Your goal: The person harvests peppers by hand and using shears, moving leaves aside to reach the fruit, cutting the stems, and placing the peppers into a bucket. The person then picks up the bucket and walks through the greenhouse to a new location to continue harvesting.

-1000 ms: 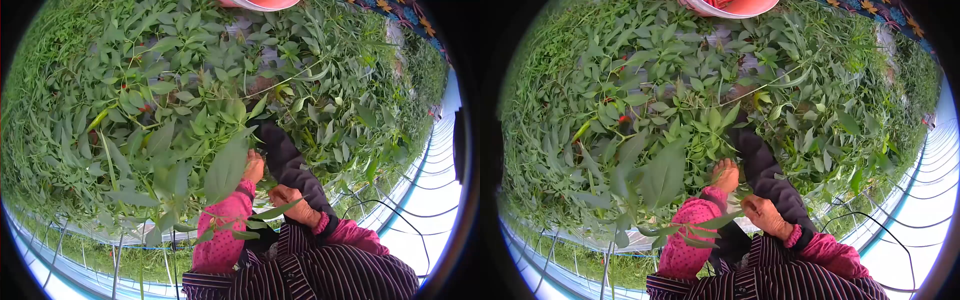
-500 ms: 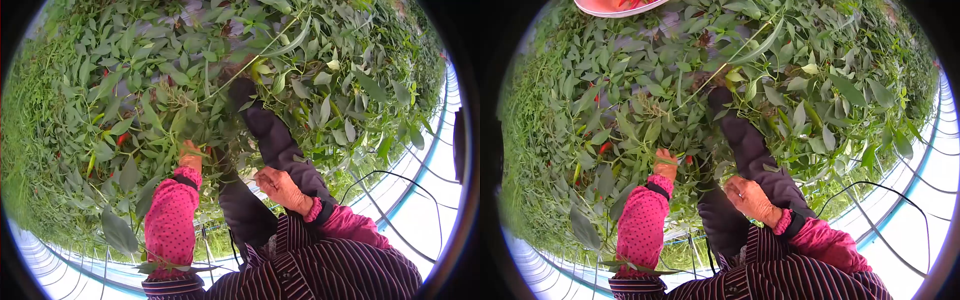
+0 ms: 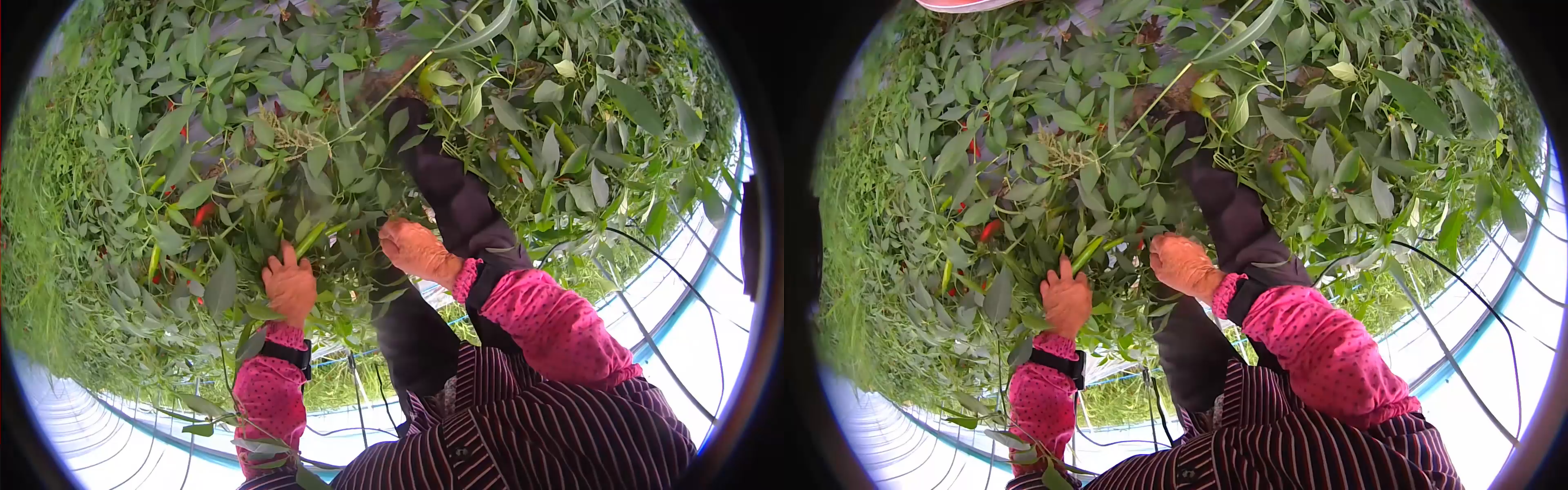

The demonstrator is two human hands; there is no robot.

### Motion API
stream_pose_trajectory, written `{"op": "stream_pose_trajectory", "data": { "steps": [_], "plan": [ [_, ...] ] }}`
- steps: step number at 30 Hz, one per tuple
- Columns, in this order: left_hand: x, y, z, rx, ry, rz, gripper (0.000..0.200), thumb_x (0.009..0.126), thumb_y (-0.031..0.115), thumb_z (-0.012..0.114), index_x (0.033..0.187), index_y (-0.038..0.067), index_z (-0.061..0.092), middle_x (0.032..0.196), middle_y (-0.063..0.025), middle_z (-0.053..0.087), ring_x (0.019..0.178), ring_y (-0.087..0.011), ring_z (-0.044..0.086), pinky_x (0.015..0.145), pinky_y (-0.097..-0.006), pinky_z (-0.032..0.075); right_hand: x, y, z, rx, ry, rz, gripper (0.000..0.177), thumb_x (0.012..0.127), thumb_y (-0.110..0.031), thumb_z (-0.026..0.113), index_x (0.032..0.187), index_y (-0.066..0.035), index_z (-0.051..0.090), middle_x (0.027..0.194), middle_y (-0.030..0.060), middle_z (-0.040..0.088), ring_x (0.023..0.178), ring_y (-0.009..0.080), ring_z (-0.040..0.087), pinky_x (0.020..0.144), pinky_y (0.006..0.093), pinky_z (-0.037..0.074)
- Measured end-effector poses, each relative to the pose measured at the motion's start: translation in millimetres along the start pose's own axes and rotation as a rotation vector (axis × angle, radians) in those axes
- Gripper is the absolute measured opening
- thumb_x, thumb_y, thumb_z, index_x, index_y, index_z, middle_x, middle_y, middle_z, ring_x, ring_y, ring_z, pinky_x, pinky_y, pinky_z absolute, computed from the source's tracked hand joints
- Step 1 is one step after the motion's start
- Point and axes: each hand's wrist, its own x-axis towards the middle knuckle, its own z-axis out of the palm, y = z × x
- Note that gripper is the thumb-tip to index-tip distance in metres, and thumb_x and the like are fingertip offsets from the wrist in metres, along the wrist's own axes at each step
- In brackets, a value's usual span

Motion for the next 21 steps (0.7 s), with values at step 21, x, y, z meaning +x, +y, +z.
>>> {"op": "stream_pose_trajectory", "data": {
  "steps": [21],
  "plan": [
    [-58.1,10.3,9.3,-0.281,0.159,0.0,0.017,0.076,0.019,0.06,0.082,0.004,0.061,0.136,-0.0123,0.037,0.125,-0.0409,0.032,0.098,-0.0503,0.03,44.1,85.4,172.1,-0.657,-0.428,-0.161,0.03,0.078,-0.011,0.049,0.104,-0.008,0.064,0.13,0.0086,0.046,0.127,0.0272,0.034,0.089,0.0451,0.034]
  ]
}}
